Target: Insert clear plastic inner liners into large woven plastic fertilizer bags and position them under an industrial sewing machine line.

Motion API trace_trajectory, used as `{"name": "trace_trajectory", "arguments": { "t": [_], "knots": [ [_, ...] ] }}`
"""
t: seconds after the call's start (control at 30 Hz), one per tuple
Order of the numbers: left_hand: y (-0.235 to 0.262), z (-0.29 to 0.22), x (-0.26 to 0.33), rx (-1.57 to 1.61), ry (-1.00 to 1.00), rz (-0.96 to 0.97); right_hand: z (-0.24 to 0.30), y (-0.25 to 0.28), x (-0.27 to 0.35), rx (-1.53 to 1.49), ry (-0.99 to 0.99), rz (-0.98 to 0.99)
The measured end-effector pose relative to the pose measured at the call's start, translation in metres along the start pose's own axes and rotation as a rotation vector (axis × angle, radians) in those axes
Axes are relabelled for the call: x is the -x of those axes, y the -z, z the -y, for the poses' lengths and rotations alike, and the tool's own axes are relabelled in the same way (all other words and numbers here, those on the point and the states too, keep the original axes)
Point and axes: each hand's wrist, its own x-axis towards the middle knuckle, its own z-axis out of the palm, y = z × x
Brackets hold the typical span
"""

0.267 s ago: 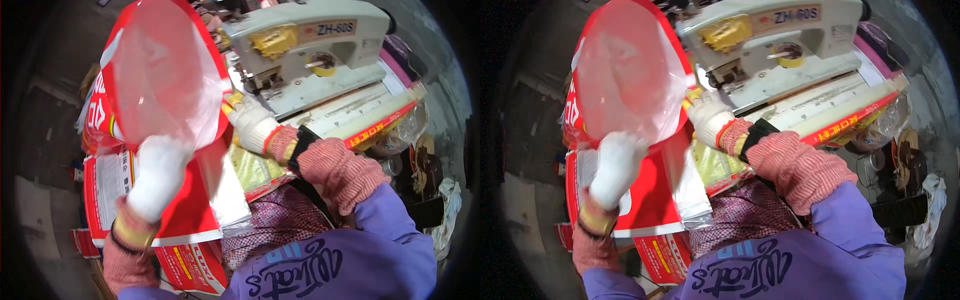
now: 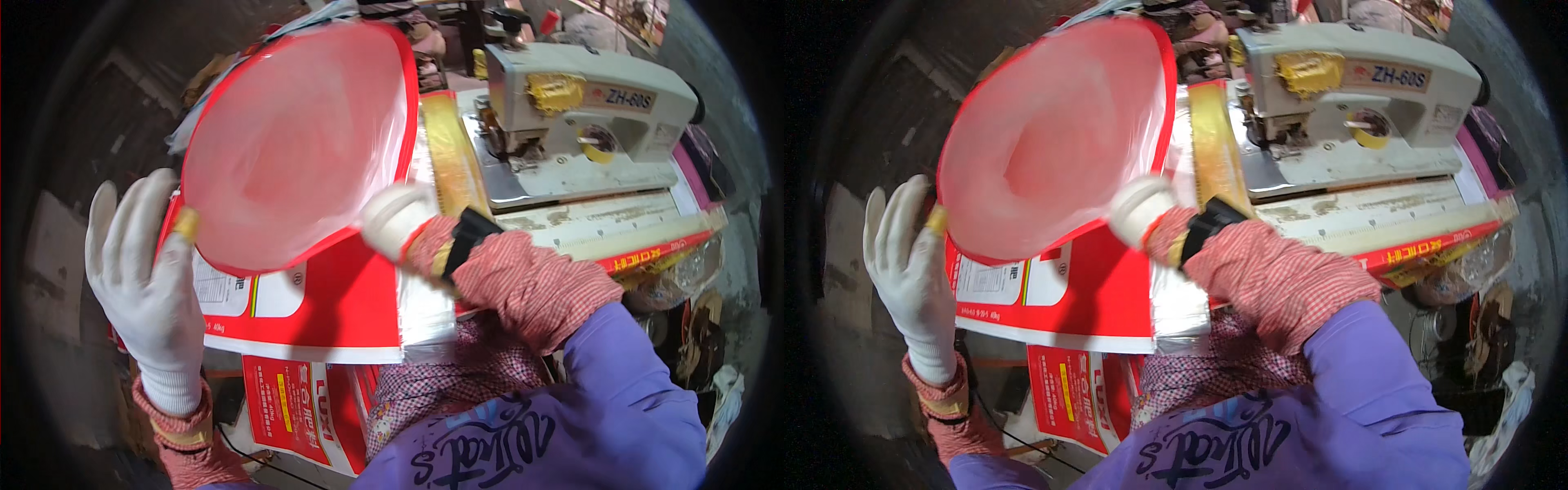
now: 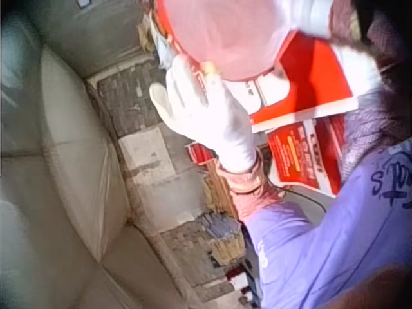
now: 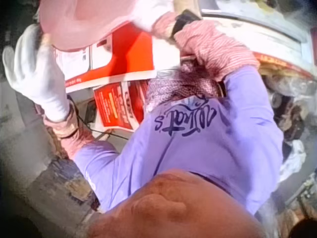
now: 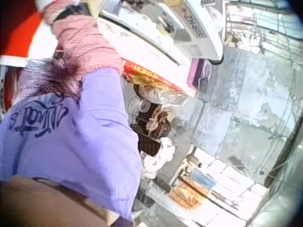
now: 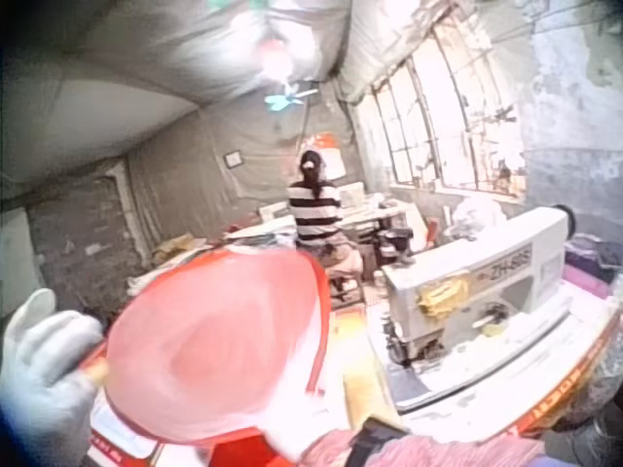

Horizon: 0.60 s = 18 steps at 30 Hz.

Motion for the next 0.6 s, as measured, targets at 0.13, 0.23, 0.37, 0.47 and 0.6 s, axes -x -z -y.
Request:
{"name": "trace_trajectory", "arguments": {
  "t": [0.13,0.23,0.37,0.47,0.6],
  "knots": [
    [-0.031,0.001,0.084,0.387,0.41,-0.233,0.102,0.009,-0.007,-0.724,0.235,-0.023],
    [-0.032,-0.026,0.161,0.708,0.966,0.054,0.16,0.03,0.014,-1.069,0.221,0.629],
    [-0.016,-0.069,0.232,1.88,1.566,-0.222,0.181,-0.016,0.07,-1.283,0.721,0.381],
    [-0.003,-0.117,0.265,1.575,1.719,-0.144,0.155,-0.084,0.123,-1.313,0.802,0.09],
    [0.017,-0.159,0.28,1.782,1.926,-0.397,0.048,-0.037,0.159,-1.646,0.145,0.536]
  ]
}}
